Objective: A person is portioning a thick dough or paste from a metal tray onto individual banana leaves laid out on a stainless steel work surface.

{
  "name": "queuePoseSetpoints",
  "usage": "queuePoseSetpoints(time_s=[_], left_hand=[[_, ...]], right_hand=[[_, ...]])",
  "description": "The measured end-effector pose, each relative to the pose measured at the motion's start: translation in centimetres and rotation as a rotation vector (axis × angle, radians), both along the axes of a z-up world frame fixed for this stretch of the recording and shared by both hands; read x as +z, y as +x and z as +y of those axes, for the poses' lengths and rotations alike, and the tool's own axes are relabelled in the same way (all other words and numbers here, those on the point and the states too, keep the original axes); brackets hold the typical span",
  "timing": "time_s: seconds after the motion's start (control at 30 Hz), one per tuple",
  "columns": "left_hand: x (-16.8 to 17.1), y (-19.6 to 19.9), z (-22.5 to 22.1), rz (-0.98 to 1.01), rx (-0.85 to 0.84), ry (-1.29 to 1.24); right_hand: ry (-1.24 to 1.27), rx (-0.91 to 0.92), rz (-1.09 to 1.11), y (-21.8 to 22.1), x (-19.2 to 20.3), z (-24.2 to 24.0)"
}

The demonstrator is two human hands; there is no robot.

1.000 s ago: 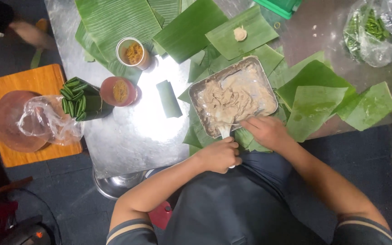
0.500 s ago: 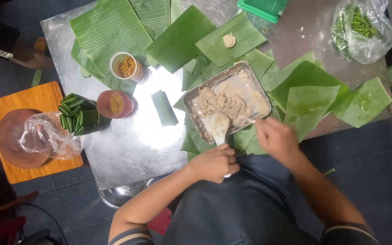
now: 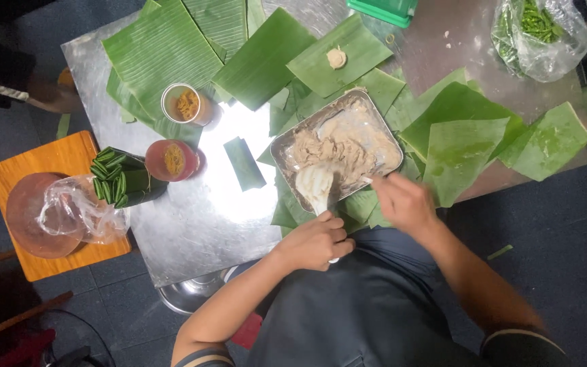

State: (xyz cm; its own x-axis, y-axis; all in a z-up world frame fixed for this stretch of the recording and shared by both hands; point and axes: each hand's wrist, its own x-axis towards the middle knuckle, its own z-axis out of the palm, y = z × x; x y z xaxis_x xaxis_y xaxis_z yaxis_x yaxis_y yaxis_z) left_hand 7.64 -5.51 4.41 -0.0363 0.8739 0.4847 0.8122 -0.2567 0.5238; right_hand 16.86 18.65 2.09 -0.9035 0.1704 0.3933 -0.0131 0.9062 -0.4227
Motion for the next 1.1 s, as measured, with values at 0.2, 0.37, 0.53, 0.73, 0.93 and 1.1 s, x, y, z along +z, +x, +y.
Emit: queuePoseSetpoints(time_s=[0.2,0.37,0.53,0.73,0.93,1.1], left_hand=[[-0.2,-0.3,0.3,-0.009,-0.022,0.035],[-0.6,-0.3,-1.1,-0.017,0.023,0.056],[-6.7,-4.0,-2.7,-0.164,0.143,0.198],[-5.8,-9.4,0.4,-0.347,0.413,0.318],[-7.0,-9.4,1.8,-0.495,0.457,0.397],[-8.1,-8.1,2.5,-0.690,0.784,0.519]], right_hand=[[0.175,0.113,0.102,-1.9,-2.4,-1.9],[0.077,-0.013,-0.011,-1.2,-2.3,1.2],[-0.078,-0.111,-0.136,2.1,-2.3,3.2],[0.047,-0.375,-0.831,-1.3,2.9,5.8],[-0.066,-0.291,-1.104,-6.1,1.0,8.5],[-0.150,-0.111,-1.252,-9.3,-6.9,12.8]])
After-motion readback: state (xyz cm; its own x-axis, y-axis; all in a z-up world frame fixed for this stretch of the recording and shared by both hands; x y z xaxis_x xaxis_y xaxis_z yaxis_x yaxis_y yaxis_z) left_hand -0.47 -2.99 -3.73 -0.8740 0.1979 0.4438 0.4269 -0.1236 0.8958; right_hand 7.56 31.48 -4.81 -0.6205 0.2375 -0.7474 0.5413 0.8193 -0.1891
